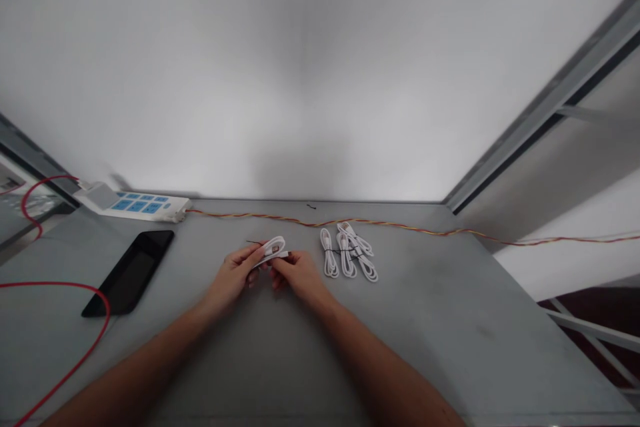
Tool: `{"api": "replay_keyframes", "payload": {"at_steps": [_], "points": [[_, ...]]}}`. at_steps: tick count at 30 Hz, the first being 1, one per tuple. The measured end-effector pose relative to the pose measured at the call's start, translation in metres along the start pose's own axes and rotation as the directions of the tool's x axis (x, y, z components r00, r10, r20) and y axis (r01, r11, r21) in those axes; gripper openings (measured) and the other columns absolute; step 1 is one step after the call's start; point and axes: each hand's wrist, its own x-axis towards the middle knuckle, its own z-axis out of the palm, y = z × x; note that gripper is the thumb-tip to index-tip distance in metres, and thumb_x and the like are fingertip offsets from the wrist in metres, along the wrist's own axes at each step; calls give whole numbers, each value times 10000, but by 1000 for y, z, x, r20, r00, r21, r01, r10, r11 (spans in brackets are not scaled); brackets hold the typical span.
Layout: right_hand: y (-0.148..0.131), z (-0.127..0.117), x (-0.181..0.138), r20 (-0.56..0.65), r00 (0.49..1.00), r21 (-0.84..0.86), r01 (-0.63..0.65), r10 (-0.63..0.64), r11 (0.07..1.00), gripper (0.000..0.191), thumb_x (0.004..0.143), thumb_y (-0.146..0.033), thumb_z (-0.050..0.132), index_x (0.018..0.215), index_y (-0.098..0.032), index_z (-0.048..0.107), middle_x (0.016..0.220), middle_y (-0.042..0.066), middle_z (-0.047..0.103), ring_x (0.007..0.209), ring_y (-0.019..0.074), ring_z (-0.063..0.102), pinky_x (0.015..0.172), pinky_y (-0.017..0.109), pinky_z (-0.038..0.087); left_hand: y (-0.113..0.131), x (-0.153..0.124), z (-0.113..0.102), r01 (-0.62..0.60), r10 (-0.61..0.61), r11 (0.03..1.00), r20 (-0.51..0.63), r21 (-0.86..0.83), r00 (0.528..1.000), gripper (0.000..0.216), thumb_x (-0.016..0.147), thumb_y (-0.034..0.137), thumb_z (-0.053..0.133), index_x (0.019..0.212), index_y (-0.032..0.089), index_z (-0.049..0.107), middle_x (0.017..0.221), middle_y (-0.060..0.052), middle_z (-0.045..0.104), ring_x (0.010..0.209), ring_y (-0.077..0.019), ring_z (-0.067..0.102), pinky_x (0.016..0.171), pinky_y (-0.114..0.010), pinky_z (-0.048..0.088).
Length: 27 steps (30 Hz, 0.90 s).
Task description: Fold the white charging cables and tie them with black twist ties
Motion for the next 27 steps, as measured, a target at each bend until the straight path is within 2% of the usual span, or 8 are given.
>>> {"api": "replay_keyframes", "payload": {"at_steps": [4, 6, 9, 12, 15, 20, 27], "points": [[0, 2, -2, 21, 1000, -41, 16, -15, 999, 228, 729, -382, 608, 669, -166, 652, 576, -20, 581, 429, 88, 519, 426, 209, 407, -8, 1, 1, 21, -15, 997, -78, 79, 997, 450, 808, 577, 512, 919, 145, 564, 580, 60, 448, 404, -58, 358, 386, -194, 271], [1, 3, -3, 29, 999, -66, 28, -27, 997, 243, 735, -388, 608, 639, -167, 639, 558, -21, 573, 431, 91, 519, 438, 214, 414, -10, 1, 1, 10, 5, 991, -111, 136, 994, 427, 822, 563, 495, 901, 147, 553, 596, 46, 476, 432, -77, 407, 407, -203, 311], [0, 6, -6, 16, 998, -166, 67, -65, 984, 291, 766, -388, 583, 573, -171, 602, 521, -18, 564, 437, 96, 517, 455, 216, 406, -9, -2, 1, -63, 105, 965, -151, 255, 983, 358, 858, 490, 470, 899, 149, 569, 676, -5, 566, 560, -127, 526, 516, -237, 403], [-1, 8, -9, 3, 990, -288, 136, -141, 948, 301, 798, -351, 547, 555, -180, 593, 503, -21, 561, 454, 100, 514, 471, 216, 392, -3, -5, 1, -161, 223, 911, -124, 379, 967, 276, 889, 386, 434, 897, 156, 585, 801, -49, 632, 739, -175, 591, 690, -287, 451], [-1, 8, -9, -15, 983, -336, 166, -181, 927, 282, 803, -317, 536, 564, -181, 597, 501, -20, 558, 464, 100, 513, 473, 213, 385, 1, -6, 0, -193, 246, 850, -45, 491, 968, 260, 896, 329, 417, 962, 165, 608, 856, -60, 664, 786, -194, 606, 762, -313, 447], [3, 6, -3, -21, 998, -179, 60, -65, 982, 270, 781, -367, 563, 604, -165, 589, 540, -14, 576, 432, 92, 528, 440, 212, 418, -2, -2, -3, -306, 334, 721, 76, 621, 940, 289, 892, 283, 437, 1054, 195, 660, 1007, -82, 685, 931, -218, 613, 874, -331, 428], [6, 1, 5, 18, 996, -6, -82, 83, 997, 434, 753, -576, 579, 654, -154, 585, 558, -21, 578, 415, 84, 554, 415, 202, 449, -7, -2, -6, -356, 346, 581, 174, 732, 922, 345, 894, 256, 434, 1155, 180, 646, 879, -93, 662, 796, -197, 602, 773, -315, 447]]}}
